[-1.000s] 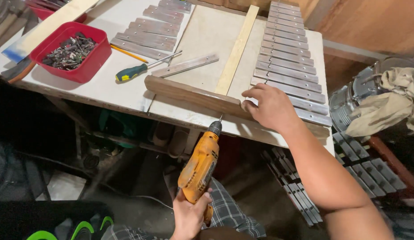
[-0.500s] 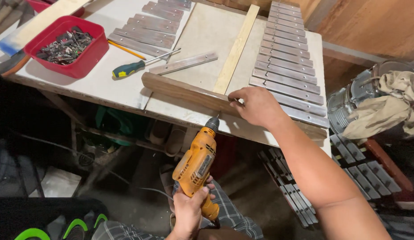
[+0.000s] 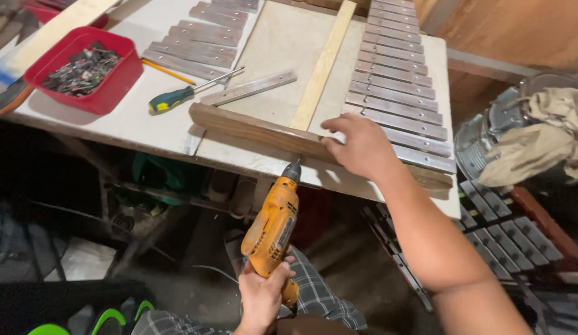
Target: The person uses a power drill to drive screws into a wooden frame attached to a table. They then switch to a manual screwdriver to tighten the screws further, securing the frame to the table surface.
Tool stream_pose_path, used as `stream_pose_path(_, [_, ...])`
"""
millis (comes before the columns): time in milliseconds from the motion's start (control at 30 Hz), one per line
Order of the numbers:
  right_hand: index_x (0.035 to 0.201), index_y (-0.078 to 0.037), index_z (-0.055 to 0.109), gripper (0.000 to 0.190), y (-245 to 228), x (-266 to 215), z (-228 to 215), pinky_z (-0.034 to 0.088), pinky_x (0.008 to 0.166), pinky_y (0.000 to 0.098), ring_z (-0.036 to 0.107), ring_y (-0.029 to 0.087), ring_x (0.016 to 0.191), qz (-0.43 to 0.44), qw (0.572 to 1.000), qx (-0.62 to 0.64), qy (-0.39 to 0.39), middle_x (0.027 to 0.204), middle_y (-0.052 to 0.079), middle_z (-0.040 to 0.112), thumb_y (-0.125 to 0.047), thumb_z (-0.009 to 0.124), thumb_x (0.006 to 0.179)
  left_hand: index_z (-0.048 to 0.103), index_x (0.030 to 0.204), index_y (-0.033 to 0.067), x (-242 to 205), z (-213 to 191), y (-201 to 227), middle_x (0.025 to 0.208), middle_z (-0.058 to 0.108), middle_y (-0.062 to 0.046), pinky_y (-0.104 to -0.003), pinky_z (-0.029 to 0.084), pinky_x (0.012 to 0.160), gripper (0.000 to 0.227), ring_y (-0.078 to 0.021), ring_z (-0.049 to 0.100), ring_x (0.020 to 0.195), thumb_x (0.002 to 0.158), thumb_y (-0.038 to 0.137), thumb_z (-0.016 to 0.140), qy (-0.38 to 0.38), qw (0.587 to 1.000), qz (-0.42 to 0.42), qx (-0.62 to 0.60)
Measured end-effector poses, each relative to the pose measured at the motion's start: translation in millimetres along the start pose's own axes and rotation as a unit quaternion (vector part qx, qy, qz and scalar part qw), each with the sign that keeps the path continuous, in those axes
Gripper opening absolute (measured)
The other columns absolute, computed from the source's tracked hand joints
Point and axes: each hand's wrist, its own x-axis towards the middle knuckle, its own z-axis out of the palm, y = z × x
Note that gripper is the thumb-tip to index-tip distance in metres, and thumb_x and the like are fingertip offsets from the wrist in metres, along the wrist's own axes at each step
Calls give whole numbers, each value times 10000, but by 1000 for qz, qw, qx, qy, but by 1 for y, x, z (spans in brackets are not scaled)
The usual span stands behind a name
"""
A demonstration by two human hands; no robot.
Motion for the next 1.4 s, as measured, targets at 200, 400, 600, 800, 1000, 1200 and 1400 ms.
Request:
stream_pose_path(200, [1051, -89, 784, 141, 74, -84, 0, 489, 736, 323, 641, 185, 805, 63, 939, 56, 334, 993, 45, 738, -182, 727, 962, 734, 1063, -185, 7, 0, -10, 915, 819, -291, -374, 632, 609, 366, -318, 793, 788, 697, -181, 734, 59, 997, -14, -36])
stream_pose_path(400, [990, 88, 749, 32, 141, -155, -1, 611, 707, 384, 715, 285, 812, -34, 918, -26, 394, 909, 206, 740, 58, 755, 979, 755, 1023, -123, -1, 5, 21, 864, 816, -235, -350, 593, 653, 273, -253, 711, 663, 752, -106, 730, 77, 994, -63, 54])
stream_pose_path(600, [1070, -165, 837, 224, 124, -148, 61, 592, 833, 361, 707, 236, 909, 66, 949, -80, 297, 1015, 56, 754, -329, 786, 926, 762, 1095, -99, -7, -1, 10, 814, 811, -208, -348, 623, 628, 375, -230, 726, 637, 723, -62, 779, 121, 988, -49, 84])
stream_pose_path(800, [1243, -211, 754, 359, 68, -108, 49, 604, 550, 504, 679, 254, 688, 60, 971, -139, 185, 1154, 23, 604, -402, 695, 946, 678, 1206, -187, -12, -10, -3, 849, 771, -312, -360, 623, 660, 465, -312, 743, 711, 746, -151, 740, 142, 990, -20, -8])
stream_pose_path(1000, [1371, -137, 635, 493, 55, -103, 51, 554, 456, 543, 648, 403, 613, 99, 971, -170, 137, 1226, 108, 531, -371, 685, 940, 714, 1191, -161, -22, -19, 12, 844, 789, -297, -371, 638, 684, 468, -324, 766, 716, 726, -113, 745, 142, 989, -11, 40])
stream_pose_path(1200, [1308, -134, 655, 456, 66, -94, 55, 551, 527, 551, 633, 407, 664, 102, 973, -144, 149, 1063, 106, 471, -368, 731, 924, 786, 1101, -72, -7, -39, -29, 833, 799, -206, -348, 602, 637, 531, -244, 734, 691, 574, -45, 843, 166, 983, 32, 64])
stream_pose_path(1400, [1285, -117, 664, 416, 61, -85, 49, 553, 643, 581, 655, 422, 731, 136, 975, -141, 102, 1047, 100, 484, -371, 697, 957, 753, 1133, -88, -3, -41, -48, 855, 779, -235, -385, 629, 679, 598, -294, 752, 722, 541, -93, 837, 163, 985, 51, 26])
